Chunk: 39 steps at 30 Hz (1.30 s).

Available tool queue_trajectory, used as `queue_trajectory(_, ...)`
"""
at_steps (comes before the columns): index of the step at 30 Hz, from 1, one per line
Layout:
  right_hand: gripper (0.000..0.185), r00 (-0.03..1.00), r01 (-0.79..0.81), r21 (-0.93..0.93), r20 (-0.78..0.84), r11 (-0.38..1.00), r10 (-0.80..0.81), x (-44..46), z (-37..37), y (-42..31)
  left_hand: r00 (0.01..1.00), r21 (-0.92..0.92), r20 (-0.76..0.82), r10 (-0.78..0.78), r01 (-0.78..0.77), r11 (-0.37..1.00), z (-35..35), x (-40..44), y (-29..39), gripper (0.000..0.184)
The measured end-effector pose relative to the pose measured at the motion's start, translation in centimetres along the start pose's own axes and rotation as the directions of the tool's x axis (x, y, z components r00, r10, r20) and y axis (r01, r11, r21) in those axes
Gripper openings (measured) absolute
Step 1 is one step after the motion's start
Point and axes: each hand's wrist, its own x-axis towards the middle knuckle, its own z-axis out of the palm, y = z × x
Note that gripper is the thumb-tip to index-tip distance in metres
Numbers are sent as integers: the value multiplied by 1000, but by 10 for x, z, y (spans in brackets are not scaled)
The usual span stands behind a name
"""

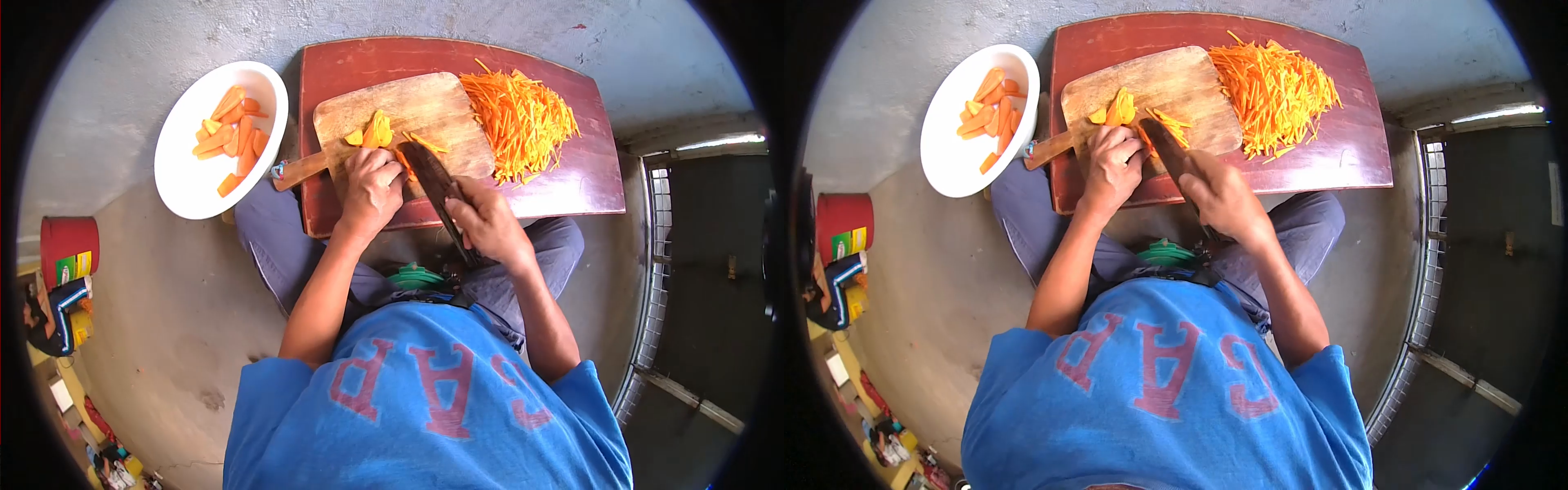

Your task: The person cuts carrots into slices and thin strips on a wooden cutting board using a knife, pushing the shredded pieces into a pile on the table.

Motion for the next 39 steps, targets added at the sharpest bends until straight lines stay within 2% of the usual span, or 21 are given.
queue_trajectory(2,22,995,-96,134,-5,986,97,-5,-8,-9,1000,15,-13,-25,26,1000,1,-3,-2,11)
queue_trajectory(3,19,994,-105,140,-25,985,110,-5,-10,-14,999,1,-33,-27,27,1000,0,-2,0,11)
queue_trajectory(6,19,991,71,-28,-110,997,-74,-3,-4,1,992,-57,-113,-49,42,997,1,0,0,10)
queue_trajectory(9,21,995,92,-4,-29,996,-93,-13,4,-2,978,-106,-185,-101,82,991,-5,-1,-1,8)
queue_trajectory(12,27,993,119,-26,30,993,-118,-16,14,1,952,-206,-218,-216,171,963,-6,-3,-5,9)
queue_trajectory(16,28,990,142,-45,16,989,-141,-13,16,2,967,-168,-194,-165,133,977,-7,-2,-6,10)
queue_trajectory(19,29,982,179,-28,-48,983,-180,-17,14,-1,981,-180,-92,-169,150,972,-7,-1,-4,13)
queue_trajectory(22,29,986,159,-65,-37,985,-161,-15,9,2,1000,13,1,-17,17,1000,-11,3,6,15)
queue_trajectory(27,36,994,109,-157,28,982,-106,-4,10,2,994,95,105,-35,25,995,-10,1,6,13)
queue_trajectory(29,37,983,174,-214,-15,961,-181,-3,19,2,992,126,125,-17,1,992,-10,1,5,12)
queue_trajectory(30,37,974,206,-248,-37,947,-222,-2,22,1,992,125,126,-15,-1,992,-10,2,3,11)
queue_trajectory(31,37,983,171,-267,-20,948,-183,-3,24,0,992,126,127,-17,0,992,-10,2,2,10)
queue_trajectory(34,35,977,197,-217,-42,956,-211,-4,21,0,996,95,83,-9,1,995,-7,0,2,8)
queue_trajectory(37,33,985,155,-161,-45,975,-164,-9,7,-5,999,72,38,-23,20,997,-3,-2,0,7)
queue_trajectory(39,23,985,160,-146,-46,976,-168,-11,6,-17,999,81,37,-38,35,996,-4,-2,0,6)
